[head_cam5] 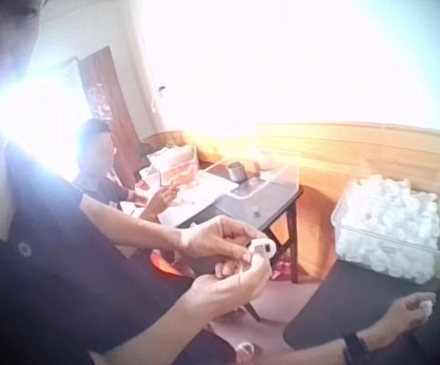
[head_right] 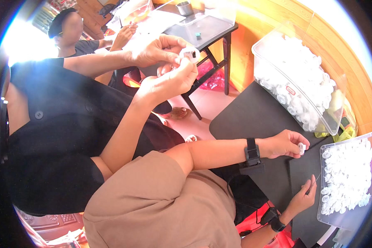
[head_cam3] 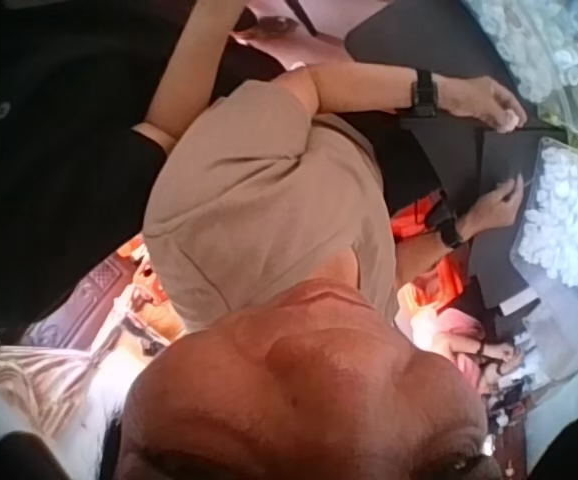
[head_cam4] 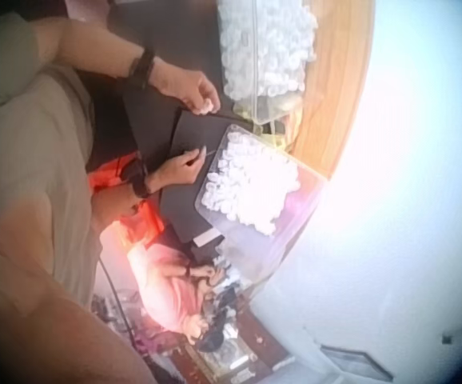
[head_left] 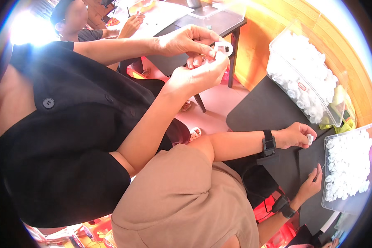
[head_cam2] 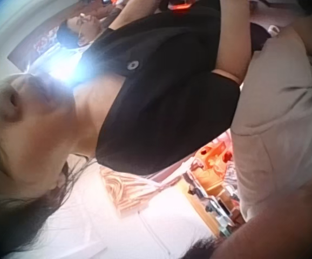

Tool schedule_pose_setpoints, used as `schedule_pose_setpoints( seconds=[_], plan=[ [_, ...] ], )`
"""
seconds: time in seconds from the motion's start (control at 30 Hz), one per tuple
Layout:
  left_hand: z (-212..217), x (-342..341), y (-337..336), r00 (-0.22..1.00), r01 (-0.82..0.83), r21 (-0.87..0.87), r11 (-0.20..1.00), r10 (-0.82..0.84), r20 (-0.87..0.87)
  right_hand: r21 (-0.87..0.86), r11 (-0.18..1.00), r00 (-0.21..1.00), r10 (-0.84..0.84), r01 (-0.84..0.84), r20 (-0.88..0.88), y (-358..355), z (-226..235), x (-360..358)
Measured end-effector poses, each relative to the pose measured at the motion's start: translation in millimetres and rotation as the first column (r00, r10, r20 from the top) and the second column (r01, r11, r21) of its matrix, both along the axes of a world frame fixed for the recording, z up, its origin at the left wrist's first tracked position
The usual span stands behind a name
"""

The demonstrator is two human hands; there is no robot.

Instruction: Cleaning and deburring small white plastic components using a metal pick tool.

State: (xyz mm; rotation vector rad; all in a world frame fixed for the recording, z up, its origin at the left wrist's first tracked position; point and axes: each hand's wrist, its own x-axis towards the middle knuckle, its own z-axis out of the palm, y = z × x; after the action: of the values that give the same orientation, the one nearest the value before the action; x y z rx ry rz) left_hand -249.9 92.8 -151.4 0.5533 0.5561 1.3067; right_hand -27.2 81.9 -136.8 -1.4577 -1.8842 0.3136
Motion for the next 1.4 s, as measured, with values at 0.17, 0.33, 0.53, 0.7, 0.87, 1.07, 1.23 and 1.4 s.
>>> schedule_pose_setpoints(
  seconds=[0.17,0.33,0.53,0.7,0.87,1.07,1.23,1.4],
  plan=[
    [4,1,-3,0.998,-0.044,-0.017,0.999,0.044,0.040,-0.003,1.000,1.000,0.005,-0.005,-0.017,0,-1,-2],
    [4,4,-4,0.999,-0.020,-0.038,0.999,0.021,0.035,-0.004,1.000,1.000,-0.005,0.005,-0.013,2,-3,1],
    [15,1,-8,1.000,0.014,-0.062,0.998,-0.012,0.027,-0.022,1.000,1.000,-0.014,0.014,-0.001,2,-3,1],
    [19,-2,-9,1.000,0.027,-0.044,0.999,-0.026,0.012,-0.035,0.999,1.000,-0.018,0.018,0.002,3,-5,2],
    [15,-2,-7,1.000,0.016,-0.021,1.000,-0.016,0.013,-0.040,0.999,0.999,-0.022,0.023,0.025,3,-3,2],
    [17,-1,-8,0.999,0.012,-0.048,0.999,-0.010,0.040,-0.051,0.998,0.999,-0.019,0.020,0.028,2,-3,3],
    [12,3,-6,0.998,0.005,-0.044,0.999,-0.002,0.056,-0.029,0.999,0.999,-0.018,0.019,0.031,1,-3,2],
    [6,5,-4,0.997,-0.014,-0.028,1.000,0.016,0.078,-0.047,0.998,0.999,-0.033,0.035,0.032,3,-4,3]
  ],
)
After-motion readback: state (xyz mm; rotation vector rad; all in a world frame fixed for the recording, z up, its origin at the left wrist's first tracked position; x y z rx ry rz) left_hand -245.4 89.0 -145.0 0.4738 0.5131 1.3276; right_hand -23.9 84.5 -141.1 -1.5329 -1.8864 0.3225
